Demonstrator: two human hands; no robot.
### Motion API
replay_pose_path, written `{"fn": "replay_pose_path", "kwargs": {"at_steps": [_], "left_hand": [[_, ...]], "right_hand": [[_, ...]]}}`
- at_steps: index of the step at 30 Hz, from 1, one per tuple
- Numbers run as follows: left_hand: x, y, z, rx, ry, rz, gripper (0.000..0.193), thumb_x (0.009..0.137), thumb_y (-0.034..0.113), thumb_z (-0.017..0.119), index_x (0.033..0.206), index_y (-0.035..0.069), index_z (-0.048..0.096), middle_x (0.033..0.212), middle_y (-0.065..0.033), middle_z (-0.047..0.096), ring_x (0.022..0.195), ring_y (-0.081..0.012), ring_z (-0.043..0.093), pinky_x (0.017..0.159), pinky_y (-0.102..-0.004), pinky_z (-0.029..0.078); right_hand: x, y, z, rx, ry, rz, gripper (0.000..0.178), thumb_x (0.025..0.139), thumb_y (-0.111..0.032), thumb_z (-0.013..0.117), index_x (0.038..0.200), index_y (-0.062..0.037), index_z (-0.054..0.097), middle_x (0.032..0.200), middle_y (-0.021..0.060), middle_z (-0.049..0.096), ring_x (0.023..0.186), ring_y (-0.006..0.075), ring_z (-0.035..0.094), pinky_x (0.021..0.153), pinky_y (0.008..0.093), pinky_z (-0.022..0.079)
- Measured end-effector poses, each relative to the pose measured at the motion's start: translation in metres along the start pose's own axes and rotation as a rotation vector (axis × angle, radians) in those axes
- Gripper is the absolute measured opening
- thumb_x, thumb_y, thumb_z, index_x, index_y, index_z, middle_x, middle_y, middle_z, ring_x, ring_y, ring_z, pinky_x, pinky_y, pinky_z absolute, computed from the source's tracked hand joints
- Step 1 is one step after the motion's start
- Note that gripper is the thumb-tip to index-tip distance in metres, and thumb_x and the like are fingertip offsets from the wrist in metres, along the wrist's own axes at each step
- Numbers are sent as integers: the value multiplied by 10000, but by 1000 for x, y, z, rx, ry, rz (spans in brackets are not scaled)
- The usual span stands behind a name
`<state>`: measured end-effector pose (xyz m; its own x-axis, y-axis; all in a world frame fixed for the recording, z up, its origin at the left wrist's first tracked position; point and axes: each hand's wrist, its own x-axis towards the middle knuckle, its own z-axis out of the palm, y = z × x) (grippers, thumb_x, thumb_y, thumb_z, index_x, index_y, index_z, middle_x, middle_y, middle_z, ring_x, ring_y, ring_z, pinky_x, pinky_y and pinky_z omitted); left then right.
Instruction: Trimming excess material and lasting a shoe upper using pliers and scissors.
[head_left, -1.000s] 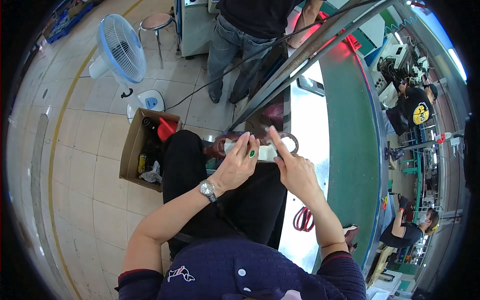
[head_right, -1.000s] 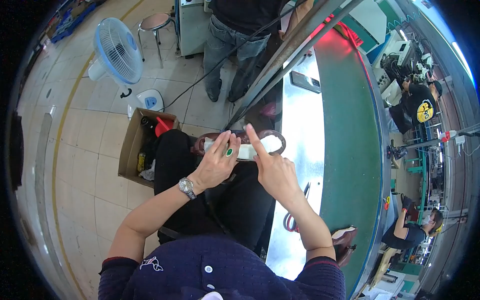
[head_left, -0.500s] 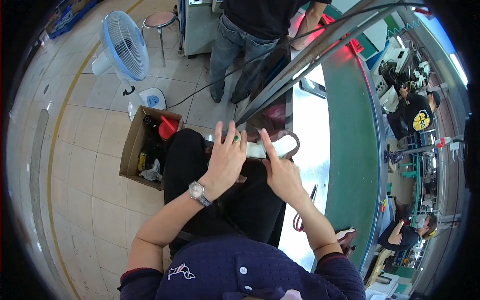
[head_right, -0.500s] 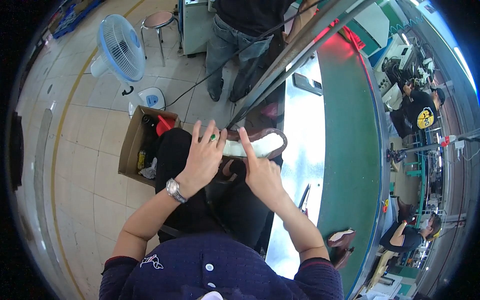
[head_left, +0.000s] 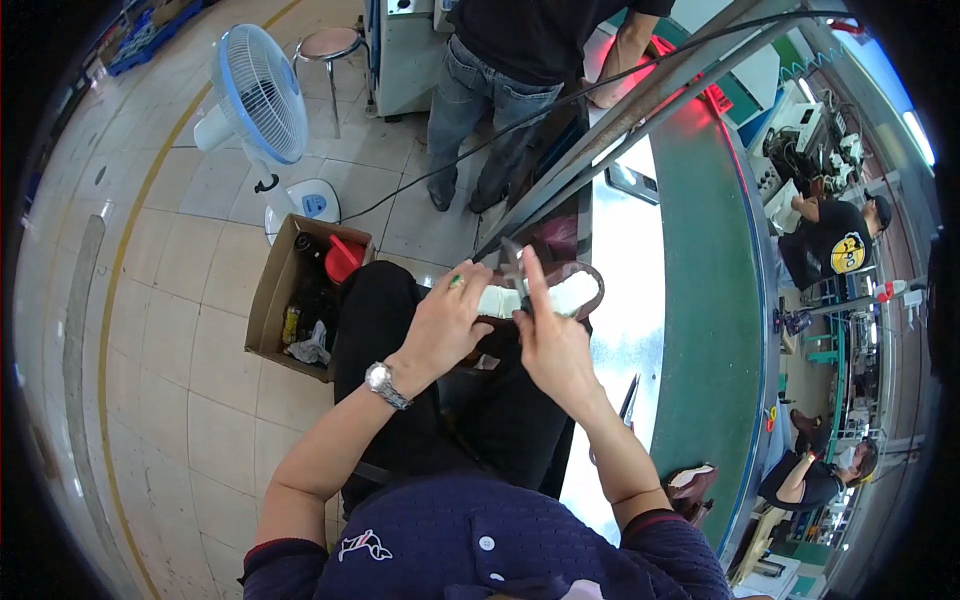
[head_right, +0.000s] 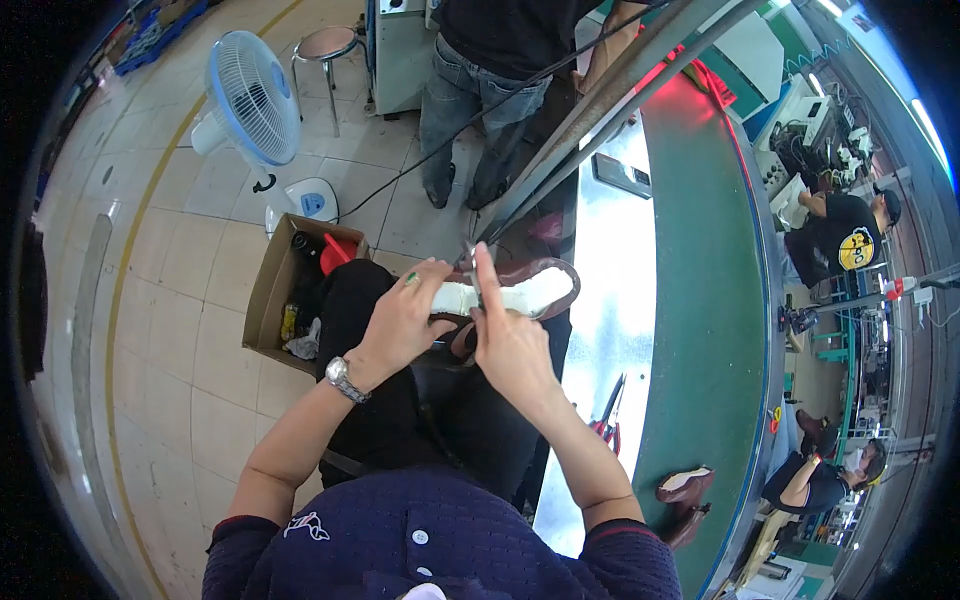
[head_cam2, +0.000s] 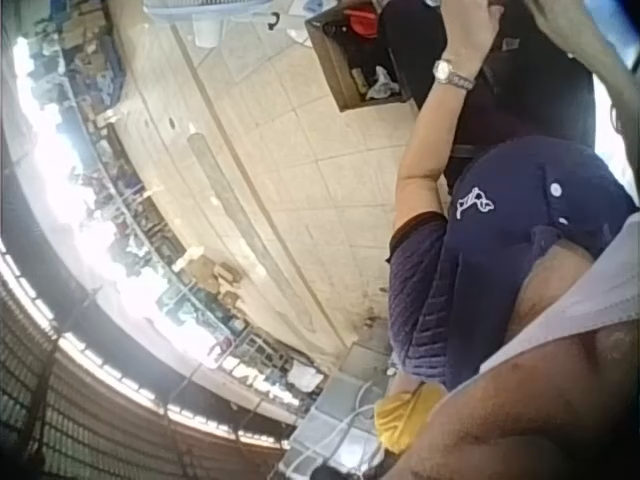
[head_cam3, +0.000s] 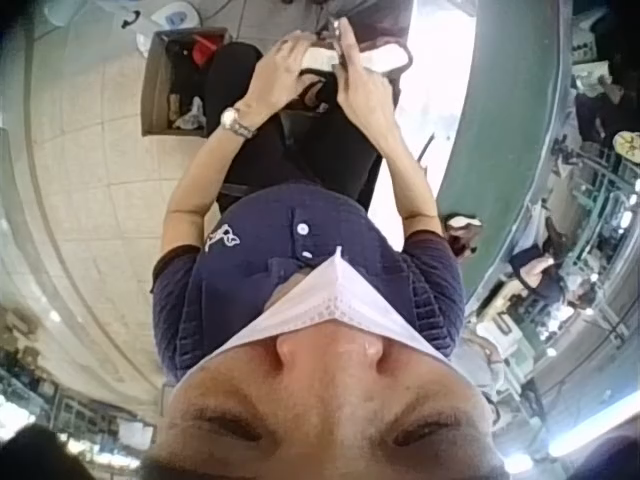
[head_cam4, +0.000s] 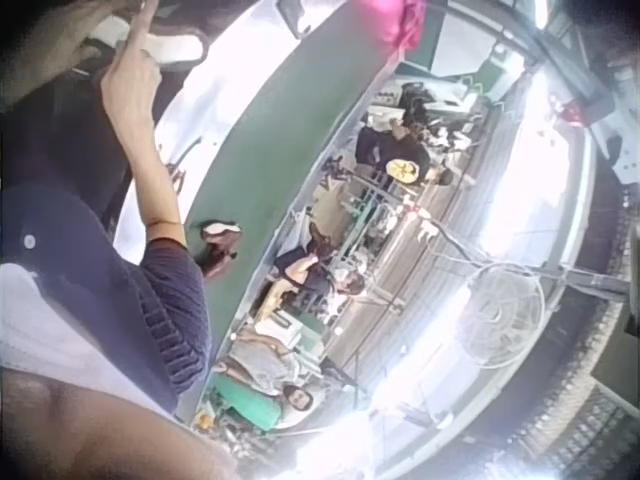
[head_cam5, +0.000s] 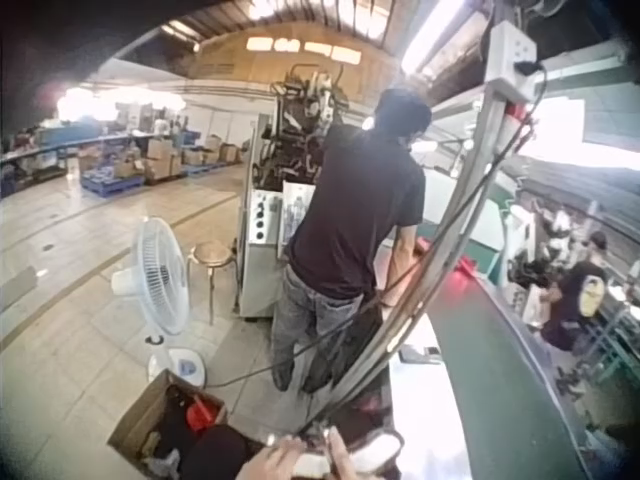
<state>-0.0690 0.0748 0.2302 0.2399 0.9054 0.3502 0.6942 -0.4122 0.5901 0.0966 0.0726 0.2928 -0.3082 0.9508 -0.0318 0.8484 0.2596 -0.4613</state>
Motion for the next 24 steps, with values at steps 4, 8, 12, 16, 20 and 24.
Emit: {"fn": "replay_pose_path", "kwargs": {"at_steps": [4,8,12,16,20,24], "left_hand": [[0,-11,-5,-259,-30,-149,850,635,153,829,1342,16,377,1173,-159,605,1057,-326,594,886,-365,481],[0,-12,-8,-288,-69,-158,894,632,189,841,1367,27,358,1183,-143,617,1053,-322,601,883,-362,484],[6,-23,-14,-307,-84,-65,903,623,140,824,1376,18,341,1164,-164,618,1008,-356,604,861,-383,488],[11,-39,-22,-449,-265,-2,995,646,187,822,1455,67,256,1306,-157,547,1130,-303,563,939,-354,454],[-15,-46,-22,-562,-226,-110,1095,664,228,843,1502,91,152,1440,-191,373,1282,-296,434,1043,-396,376],[-70,-13,-31,-1068,-225,-548,1120,684,291,862,1481,-2,132,1486,-194,203,1288,-274,412,982,-390,453]], "right_hand": [[1,1,5,-94,-75,-37,779,878,-57,541,1510,-188,105,609,244,590,584,429,606,577,495,479],[1,-7,3,24,29,-32,774,883,-80,543,1510,-221,110,623,243,603,591,444,604,590,515,475],[1,4,-6,-74,-129,-52,772,887,-72,540,1510,-215,106,618,229,607,611,421,624,637,494,490],[-8,24,-33,92,-13,30,707,896,-119,532,1486,-103,143,791,281,635,723,479,614,684,527,484],[-16,58,-33,-60,-15,213,603,915,-121,511,1449,-74,235,822,292,630,728,471,618,675,525,480],[-49,28,-41,151,-363,239,556,930,-134,524,1432,-51,298,849,215,671,650,331,666,659,397,522]]}}
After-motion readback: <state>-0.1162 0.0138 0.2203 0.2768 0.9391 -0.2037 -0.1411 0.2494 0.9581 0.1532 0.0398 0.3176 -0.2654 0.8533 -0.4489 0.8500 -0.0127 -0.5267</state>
